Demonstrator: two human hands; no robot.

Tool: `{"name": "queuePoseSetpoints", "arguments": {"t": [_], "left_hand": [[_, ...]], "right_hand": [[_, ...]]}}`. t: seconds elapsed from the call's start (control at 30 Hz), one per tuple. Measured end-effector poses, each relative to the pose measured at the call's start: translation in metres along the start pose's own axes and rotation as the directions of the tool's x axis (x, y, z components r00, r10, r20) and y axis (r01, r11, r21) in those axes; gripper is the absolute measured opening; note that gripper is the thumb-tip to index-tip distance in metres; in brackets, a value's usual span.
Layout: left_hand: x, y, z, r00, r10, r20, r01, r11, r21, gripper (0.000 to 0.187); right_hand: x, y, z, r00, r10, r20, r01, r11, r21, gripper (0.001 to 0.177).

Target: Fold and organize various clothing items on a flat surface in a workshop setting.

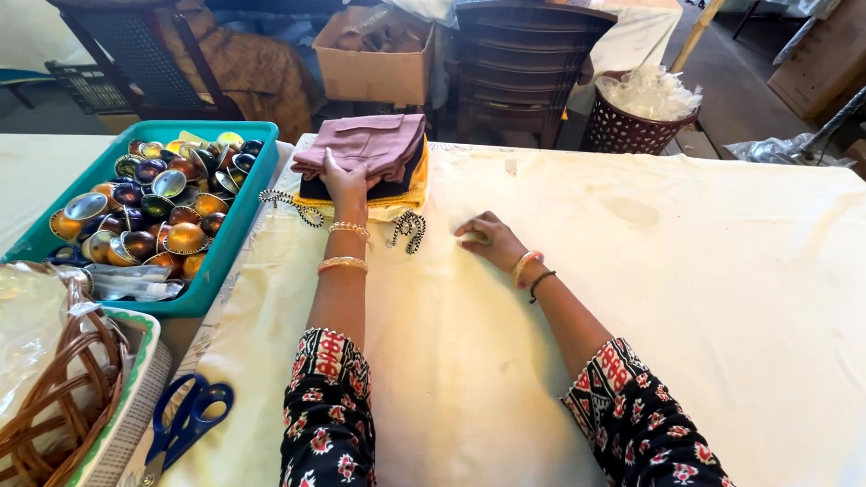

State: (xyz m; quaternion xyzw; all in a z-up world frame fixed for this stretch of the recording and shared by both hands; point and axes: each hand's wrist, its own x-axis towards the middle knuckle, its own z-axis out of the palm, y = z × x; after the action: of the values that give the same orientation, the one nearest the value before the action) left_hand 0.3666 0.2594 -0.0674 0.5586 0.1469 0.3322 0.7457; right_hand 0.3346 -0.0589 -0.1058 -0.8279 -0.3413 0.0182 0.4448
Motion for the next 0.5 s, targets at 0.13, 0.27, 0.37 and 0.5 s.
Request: {"name": "queuePoseSetpoints", "arguments": {"t": [0.13,0.27,0.37,0.5], "left_hand": [[-0.026,0.022,0.005,0.991,0.137,-0.007,-0.137,0.986,-0.092,0.086],[-0.046,0.027,0.002,0.981,0.193,-0.004,-0.193,0.981,-0.026,0.088],[-0.055,0.038,-0.001,0.997,0.061,-0.035,-0.06,0.998,0.037,0.087],[-0.068,0.04,-0.013,0.934,0.314,-0.172,-0.175,0.819,0.547,0.068]], "right_hand": [[-0.008,-0.019,-0.002,0.999,-0.033,0.013,0.034,0.997,-0.071,0.023],[-0.009,-0.021,-0.002,1.0,-0.018,0.016,0.019,0.998,-0.058,0.022],[-0.008,-0.024,-0.005,0.999,-0.031,0.031,0.033,0.998,-0.054,0.025],[-0.011,-0.027,-0.003,0.999,-0.015,0.049,0.017,0.999,-0.046,0.027]]}}
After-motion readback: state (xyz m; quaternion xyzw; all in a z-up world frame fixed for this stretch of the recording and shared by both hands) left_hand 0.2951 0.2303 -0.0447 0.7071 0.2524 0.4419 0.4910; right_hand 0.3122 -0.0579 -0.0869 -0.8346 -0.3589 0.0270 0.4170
